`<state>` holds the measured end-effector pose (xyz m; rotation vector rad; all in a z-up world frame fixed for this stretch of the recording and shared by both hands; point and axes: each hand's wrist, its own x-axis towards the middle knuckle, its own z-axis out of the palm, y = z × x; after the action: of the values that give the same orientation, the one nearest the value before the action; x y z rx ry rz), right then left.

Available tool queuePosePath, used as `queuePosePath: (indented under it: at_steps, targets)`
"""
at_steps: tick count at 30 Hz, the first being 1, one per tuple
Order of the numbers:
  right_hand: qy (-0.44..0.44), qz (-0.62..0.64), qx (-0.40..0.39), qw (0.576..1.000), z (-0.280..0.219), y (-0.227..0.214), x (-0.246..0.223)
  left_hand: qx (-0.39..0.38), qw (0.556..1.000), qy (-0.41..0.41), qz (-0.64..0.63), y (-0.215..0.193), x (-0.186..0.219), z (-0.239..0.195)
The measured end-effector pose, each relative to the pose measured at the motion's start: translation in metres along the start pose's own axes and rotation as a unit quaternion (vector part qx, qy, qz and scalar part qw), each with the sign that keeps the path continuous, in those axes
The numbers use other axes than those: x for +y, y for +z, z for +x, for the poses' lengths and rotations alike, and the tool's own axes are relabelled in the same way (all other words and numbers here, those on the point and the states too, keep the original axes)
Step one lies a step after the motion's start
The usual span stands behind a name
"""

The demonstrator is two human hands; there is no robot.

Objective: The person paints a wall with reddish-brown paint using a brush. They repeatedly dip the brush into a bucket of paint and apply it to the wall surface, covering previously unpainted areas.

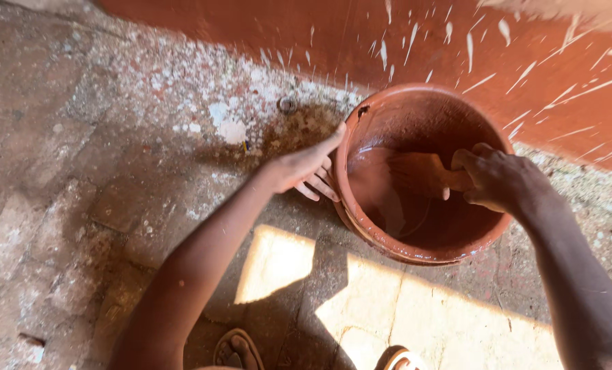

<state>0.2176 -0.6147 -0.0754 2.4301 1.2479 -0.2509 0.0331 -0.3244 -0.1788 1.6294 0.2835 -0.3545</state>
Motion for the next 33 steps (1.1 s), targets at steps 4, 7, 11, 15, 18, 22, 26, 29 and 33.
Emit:
queuePosePath:
  at_steps: [4,7,11,15,18,22,26,29,33]
  targets:
    - [0.008,-0.035,0.007,0.999,-0.001,-0.005,-0.009,0.091,0.995,-0.02,0.034,0.023,0.006,0.005]
    - [0.029,-0.074,-0.024,0.997,-0.002,-0.009,-0.018,0.114,0.986,-0.12,-0.014,0.028,0.007,0.001]
    - [0.018,-0.119,-0.016,0.993,-0.006,-0.012,-0.029,0.152,0.986,-0.062,0.027,0.029,0.007,0.006]
    - [-0.011,-0.136,0.031,0.99,-0.007,-0.01,-0.036,0.201,0.977,-0.059,0.033,0.013,-0.006,-0.001]
    - [-0.005,-0.132,0.016,0.991,-0.005,-0.007,-0.038,0.254,0.962,-0.094,0.019,-0.006,-0.011,-0.02]
    - [-0.017,-0.122,0.037,0.992,0.009,-0.012,-0.053,0.366,0.928,0.051,0.056,-0.033,-0.006,-0.057]
    - [-0.058,-0.115,0.058,0.99,0.02,-0.022,-0.081,0.372,0.919,-0.124,0.034,-0.052,0.0,-0.084]
    - [-0.103,-0.123,0.07,0.985,0.028,-0.032,-0.101,0.395,0.912,-0.111,0.024,-0.076,-0.009,-0.088]
    - [-0.138,-0.125,0.07,0.98,0.035,-0.033,-0.116,0.412,0.907,-0.076,0.034,-0.109,-0.037,-0.074]
